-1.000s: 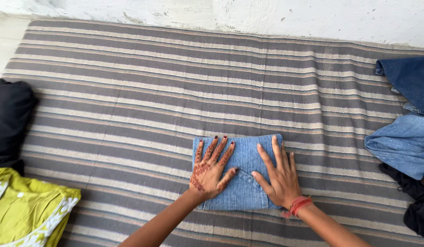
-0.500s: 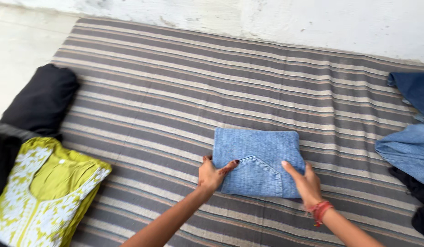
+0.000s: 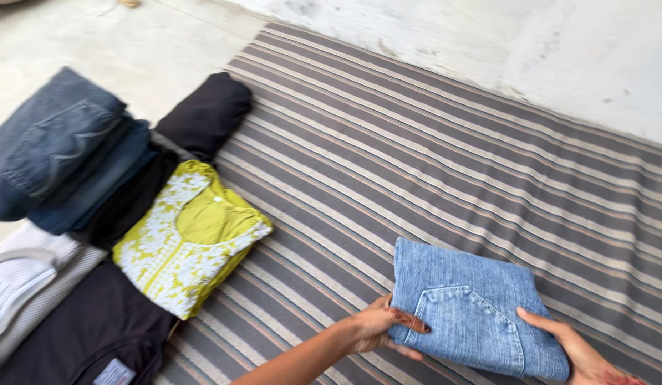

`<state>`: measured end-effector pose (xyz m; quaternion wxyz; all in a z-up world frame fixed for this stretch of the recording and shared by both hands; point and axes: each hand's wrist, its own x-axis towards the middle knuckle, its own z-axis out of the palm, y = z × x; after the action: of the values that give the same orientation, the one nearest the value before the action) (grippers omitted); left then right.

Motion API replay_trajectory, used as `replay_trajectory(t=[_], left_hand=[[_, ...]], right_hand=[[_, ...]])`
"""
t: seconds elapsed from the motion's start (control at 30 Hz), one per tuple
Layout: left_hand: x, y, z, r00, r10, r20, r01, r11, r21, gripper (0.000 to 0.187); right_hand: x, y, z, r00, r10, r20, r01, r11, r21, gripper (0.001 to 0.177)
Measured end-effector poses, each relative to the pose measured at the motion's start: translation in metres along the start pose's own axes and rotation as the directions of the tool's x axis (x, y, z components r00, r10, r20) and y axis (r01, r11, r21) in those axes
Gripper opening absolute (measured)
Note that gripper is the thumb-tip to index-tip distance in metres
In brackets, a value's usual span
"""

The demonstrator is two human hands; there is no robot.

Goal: The person folds several pairs of trousers on a striped mat. They smooth and fold dark denim jeans, light denim jeans, and black trousers, stacking each folded item on a growing pile.

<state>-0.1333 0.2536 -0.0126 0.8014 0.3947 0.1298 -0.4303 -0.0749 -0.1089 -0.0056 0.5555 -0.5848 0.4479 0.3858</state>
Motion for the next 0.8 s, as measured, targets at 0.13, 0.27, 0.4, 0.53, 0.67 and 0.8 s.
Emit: replay_trajectory(t=[0.13, 0.27, 0.4, 0.53, 0.67, 0.8], left_hand=[[-0.050, -0.008, -0.027, 0.992, 0.094, -0.081, -0.104, 0.985, -0.137, 0.076], [-0.102, -0.008, -0.051, 0.941, 0.293, -0.169, -0.314, 0.943, -0.115, 0.078], [-0.149, 0.014, -0.066, 0.824, 0.463, -0.328, -0.531, 0.833, -0.159, 0.065], [-0.173, 0.070, -0.083, 0.733, 0.455, -0.506, -0.593, 0.791, -0.148, 0.070], [-0.176, 0.127, -0.110, 0.615, 0.583, -0.531, -0.706, 0.707, -0.042, 0.066], [-0.179, 0.177, -0.166, 0.463, 0.702, -0.541, -0.727, 0.650, 0.222, 0.060]], right_hand=[[-0.006, -0.019, 0.024, 0.994, -0.012, 0.112, 0.019, 0.998, -0.059, 0.107], [-0.035, -0.050, 0.081, 0.897, -0.008, 0.442, 0.039, 0.997, -0.061, 0.103], [-0.079, -0.077, 0.175, 0.808, -0.138, 0.573, 0.246, 0.962, -0.115, 0.103], [-0.114, -0.079, 0.290, 0.711, -0.394, 0.582, 0.363, 0.915, 0.176, 0.096], [-0.116, -0.089, 0.400, 0.578, -0.458, 0.676, 0.293, 0.889, 0.351, 0.081], [-0.095, -0.126, 0.479, 0.545, -0.511, 0.665, 0.264, 0.857, 0.443, 0.067]])
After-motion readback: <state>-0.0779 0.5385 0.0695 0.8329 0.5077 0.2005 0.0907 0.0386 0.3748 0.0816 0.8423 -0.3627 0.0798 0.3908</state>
